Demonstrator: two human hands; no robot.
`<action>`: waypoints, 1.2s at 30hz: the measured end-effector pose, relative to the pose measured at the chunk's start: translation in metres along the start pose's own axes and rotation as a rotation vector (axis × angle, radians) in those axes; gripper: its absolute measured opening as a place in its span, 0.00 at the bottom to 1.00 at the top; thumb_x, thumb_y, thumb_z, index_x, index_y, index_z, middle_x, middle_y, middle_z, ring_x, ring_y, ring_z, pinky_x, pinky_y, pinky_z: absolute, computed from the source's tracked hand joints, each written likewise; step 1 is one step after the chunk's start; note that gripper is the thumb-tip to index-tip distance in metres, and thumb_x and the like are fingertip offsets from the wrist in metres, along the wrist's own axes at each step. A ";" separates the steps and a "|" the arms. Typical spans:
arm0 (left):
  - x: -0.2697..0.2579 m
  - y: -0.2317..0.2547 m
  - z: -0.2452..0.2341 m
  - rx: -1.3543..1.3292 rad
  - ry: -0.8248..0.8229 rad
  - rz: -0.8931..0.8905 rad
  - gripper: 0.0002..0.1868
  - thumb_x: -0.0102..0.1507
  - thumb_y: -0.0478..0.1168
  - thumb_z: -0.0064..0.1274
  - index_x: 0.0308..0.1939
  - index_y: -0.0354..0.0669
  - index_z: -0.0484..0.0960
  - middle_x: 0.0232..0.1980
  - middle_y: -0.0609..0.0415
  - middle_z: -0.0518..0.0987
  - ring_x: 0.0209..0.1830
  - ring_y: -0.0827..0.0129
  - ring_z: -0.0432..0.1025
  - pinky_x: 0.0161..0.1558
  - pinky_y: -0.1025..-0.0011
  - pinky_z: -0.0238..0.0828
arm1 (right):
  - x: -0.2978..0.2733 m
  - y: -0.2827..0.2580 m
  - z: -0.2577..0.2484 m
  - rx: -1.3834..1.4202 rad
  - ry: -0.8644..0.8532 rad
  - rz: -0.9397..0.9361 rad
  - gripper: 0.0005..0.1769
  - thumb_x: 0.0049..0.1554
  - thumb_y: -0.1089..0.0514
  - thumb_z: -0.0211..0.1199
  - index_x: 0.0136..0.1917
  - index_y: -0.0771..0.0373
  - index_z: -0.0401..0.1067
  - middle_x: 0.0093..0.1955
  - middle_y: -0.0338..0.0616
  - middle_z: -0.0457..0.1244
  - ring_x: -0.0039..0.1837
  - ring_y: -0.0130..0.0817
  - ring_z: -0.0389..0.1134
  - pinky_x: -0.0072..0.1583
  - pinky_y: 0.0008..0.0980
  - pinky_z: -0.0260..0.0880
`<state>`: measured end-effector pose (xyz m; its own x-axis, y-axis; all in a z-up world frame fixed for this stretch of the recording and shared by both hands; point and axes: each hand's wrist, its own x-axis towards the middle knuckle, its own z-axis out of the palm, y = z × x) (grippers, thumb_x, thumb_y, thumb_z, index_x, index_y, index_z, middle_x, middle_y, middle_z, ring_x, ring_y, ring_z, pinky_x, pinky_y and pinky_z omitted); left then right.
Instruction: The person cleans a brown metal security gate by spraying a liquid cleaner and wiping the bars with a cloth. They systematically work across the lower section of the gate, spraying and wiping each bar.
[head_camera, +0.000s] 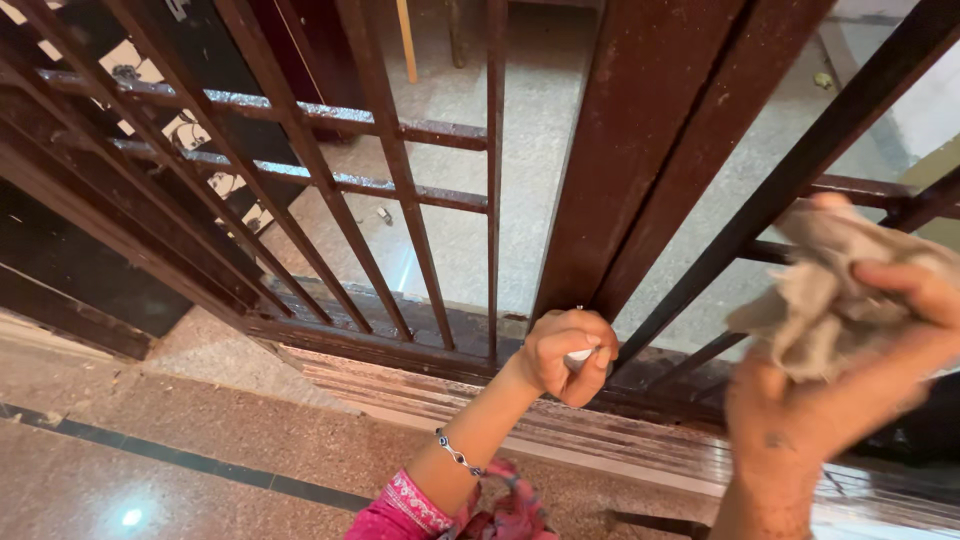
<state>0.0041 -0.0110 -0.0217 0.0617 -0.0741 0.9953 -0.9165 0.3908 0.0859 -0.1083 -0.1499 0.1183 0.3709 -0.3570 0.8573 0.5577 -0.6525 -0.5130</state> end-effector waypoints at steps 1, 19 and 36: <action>0.000 -0.002 -0.001 0.001 0.001 0.004 0.19 0.66 0.24 0.45 0.58 0.38 0.58 0.40 0.44 0.75 0.26 0.64 0.75 0.27 0.68 0.73 | 0.004 0.001 0.003 0.030 0.012 0.002 0.20 0.63 0.64 0.60 0.64 0.62 0.56 0.64 0.46 0.62 0.65 0.42 0.68 0.62 0.44 0.70; 0.002 -0.007 0.001 -0.041 0.033 0.012 0.20 0.65 0.23 0.45 0.57 0.40 0.59 0.39 0.43 0.75 0.26 0.61 0.76 0.26 0.66 0.74 | 0.022 0.010 0.025 -1.040 -0.429 0.025 0.11 0.55 0.67 0.64 0.50 0.60 0.67 0.50 0.44 0.62 0.59 0.48 0.61 0.55 0.49 0.53; -0.004 0.000 0.005 0.008 0.070 -0.029 0.20 0.65 0.23 0.45 0.57 0.39 0.59 0.39 0.44 0.75 0.27 0.62 0.75 0.27 0.66 0.73 | 0.006 0.052 0.026 -1.035 -0.217 -0.211 0.09 0.54 0.65 0.66 0.43 0.61 0.66 0.45 0.43 0.60 0.55 0.47 0.63 0.45 0.42 0.61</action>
<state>0.0020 -0.0157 -0.0263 0.1155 -0.0204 0.9931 -0.9170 0.3822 0.1145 -0.0573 -0.1686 0.0957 0.5216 -0.1118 0.8459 -0.2354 -0.9718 0.0168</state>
